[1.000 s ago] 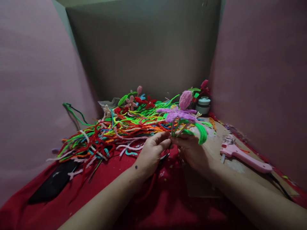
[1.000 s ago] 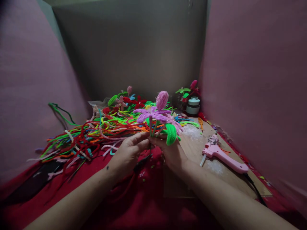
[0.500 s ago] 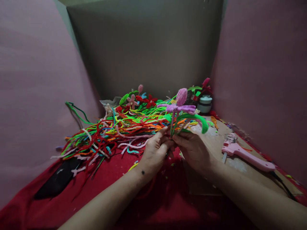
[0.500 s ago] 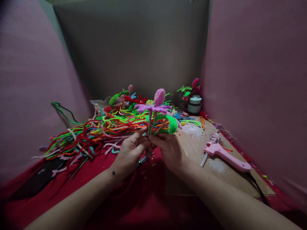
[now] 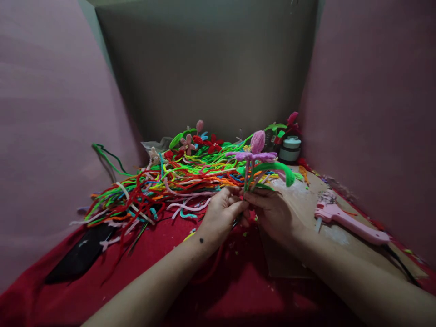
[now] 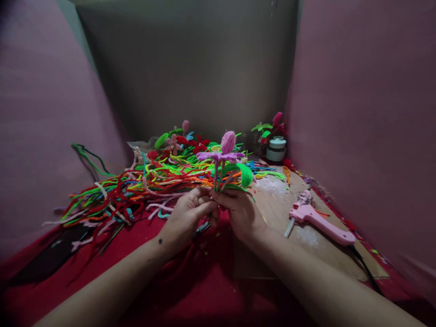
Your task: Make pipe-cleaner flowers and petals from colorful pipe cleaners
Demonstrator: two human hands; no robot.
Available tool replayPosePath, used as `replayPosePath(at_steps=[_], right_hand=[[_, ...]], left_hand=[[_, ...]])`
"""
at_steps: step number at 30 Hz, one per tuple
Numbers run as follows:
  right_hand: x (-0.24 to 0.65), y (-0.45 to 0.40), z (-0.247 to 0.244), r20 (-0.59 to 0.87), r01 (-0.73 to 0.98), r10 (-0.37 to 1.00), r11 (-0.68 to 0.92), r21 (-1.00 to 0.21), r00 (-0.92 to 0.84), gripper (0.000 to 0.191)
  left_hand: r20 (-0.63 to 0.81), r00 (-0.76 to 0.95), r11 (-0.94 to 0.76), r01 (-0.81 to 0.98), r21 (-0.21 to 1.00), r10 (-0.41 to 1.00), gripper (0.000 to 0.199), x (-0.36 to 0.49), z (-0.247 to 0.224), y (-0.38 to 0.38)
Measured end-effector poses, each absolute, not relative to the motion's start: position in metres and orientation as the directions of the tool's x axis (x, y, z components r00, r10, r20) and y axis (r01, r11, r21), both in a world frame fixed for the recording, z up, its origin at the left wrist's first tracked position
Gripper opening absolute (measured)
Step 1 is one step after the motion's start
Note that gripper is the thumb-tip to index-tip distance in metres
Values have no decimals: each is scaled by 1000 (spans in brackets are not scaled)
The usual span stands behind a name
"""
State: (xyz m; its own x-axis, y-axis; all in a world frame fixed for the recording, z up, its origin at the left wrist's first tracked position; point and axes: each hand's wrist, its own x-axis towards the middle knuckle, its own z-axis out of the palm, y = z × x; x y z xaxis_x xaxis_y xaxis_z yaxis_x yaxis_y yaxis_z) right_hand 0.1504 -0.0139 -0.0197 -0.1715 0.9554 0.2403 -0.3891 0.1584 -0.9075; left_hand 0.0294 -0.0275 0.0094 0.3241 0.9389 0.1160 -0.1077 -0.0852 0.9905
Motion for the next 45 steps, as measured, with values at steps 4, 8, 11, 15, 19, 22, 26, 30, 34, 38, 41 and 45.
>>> replayPosePath(at_steps=[4,8,11,15,19,22,26,30,34,38,41,45], right_hand=[[150,-18,-14,234,-478,957,127,-869,-170,14],[151,-23,-8,183,-516,946,19,-856,-269,17],[151,-24,-6,164,-526,921,-50,-849,-353,18],[154,-24,-5,192,-545,923,-23,-838,-334,16],[156,-24,-3,158,-521,939,-26,-853,-305,19],[154,-24,-4,195,-498,938,27,-867,-288,21],[152,-25,-5,284,-487,910,110,-867,-301,20],[160,-24,1,317,-351,891,198,-915,-324,8],[186,-21,10,249,257,923,328,-909,-294,15],[213,-30,5,331,673,877,479,-564,-347,23],[225,-43,-9,345,769,847,518,-374,-403,33],[227,-53,-26,328,812,833,531,-243,-446,36]], left_hand=[[89,376,-65,-76,995,922,16,25,13,-26],[56,524,10,-122,993,850,27,21,10,-22],[28,532,97,-207,973,847,26,22,7,-22],[31,523,170,-332,928,852,20,27,6,-26],[76,519,125,-341,932,852,22,31,5,-28],[113,506,37,-277,960,855,23,29,4,-27],[162,448,-52,-247,968,879,20,24,5,-25],[210,363,-97,-306,947,908,18,18,6,-19],[205,288,-92,-361,928,935,17,13,9,-14],[194,233,-89,-394,915,953,14,11,10,-12],[208,199,-124,-369,921,958,15,9,7,-10],[213,190,-134,-358,924,958,16,6,4,-7]])
